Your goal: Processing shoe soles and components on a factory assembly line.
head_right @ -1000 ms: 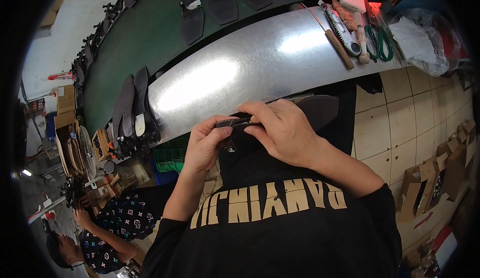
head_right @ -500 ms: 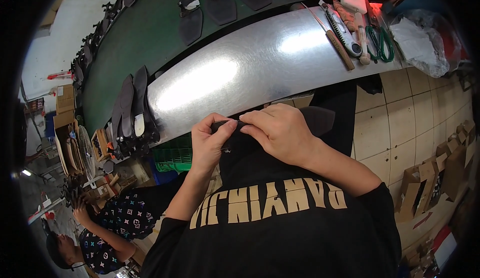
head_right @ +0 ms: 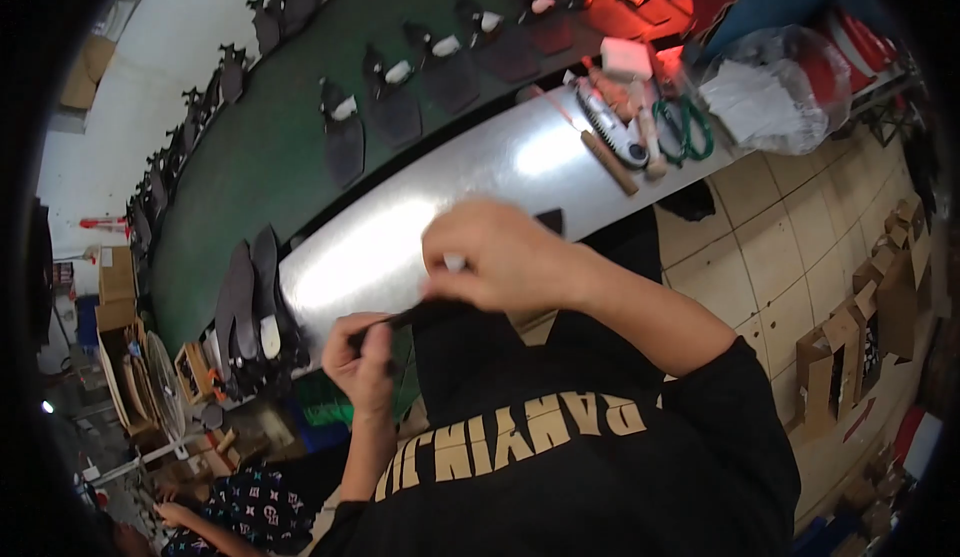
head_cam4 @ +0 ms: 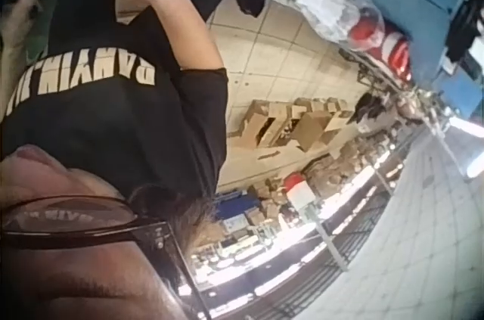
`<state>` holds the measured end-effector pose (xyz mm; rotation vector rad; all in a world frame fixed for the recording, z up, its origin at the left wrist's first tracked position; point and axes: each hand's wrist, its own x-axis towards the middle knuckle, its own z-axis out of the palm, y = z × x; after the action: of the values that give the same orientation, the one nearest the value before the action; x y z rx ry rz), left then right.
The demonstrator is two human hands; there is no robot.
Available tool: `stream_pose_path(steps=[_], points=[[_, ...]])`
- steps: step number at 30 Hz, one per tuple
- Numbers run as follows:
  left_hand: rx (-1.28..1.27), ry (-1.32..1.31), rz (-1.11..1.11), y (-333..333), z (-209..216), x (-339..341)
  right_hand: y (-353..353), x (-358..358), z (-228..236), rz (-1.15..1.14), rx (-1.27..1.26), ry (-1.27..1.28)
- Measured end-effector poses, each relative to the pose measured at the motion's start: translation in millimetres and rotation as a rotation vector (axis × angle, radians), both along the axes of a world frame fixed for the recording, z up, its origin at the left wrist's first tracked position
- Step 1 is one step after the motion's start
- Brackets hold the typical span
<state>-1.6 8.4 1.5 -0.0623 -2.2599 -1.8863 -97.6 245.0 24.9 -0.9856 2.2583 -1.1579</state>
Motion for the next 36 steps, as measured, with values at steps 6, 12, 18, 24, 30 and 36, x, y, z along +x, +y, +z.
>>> stream_pose_path(steps=[6, 12, 18, 24, 30, 36], points=[[0.774, -0.584, 0.326, -39.3, -42.4, -5.7, 72.0, -62.4, -92.6, -0.877, 0.383, 0.842], [1.181, -0.843, 0.266, -37.2, -66.0, -8.9, 66.3, -47.6, -100.0, -0.791, 0.447, 0.87], [1.41, -0.906, 0.247, -10.6, -45.5, -15.5, -7.7, 49.5, -58.5, -0.451, -0.373, -0.349], [1.47, -0.919, 0.129, 14.5, -43.8, -18.5, -45.8, 82.6, -68.1, -0.343, -0.615, -0.671], [1.517, -0.971, 0.214, 26.6, -45.7, -12.8, -41.1, 84.7, -83.8, -0.451, -0.535, -0.248], [1.115, -0.815, 0.288, 33.5, -36.9, -9.3, -30.4, 76.3, -71.4, -0.41, -0.69, -0.863]])
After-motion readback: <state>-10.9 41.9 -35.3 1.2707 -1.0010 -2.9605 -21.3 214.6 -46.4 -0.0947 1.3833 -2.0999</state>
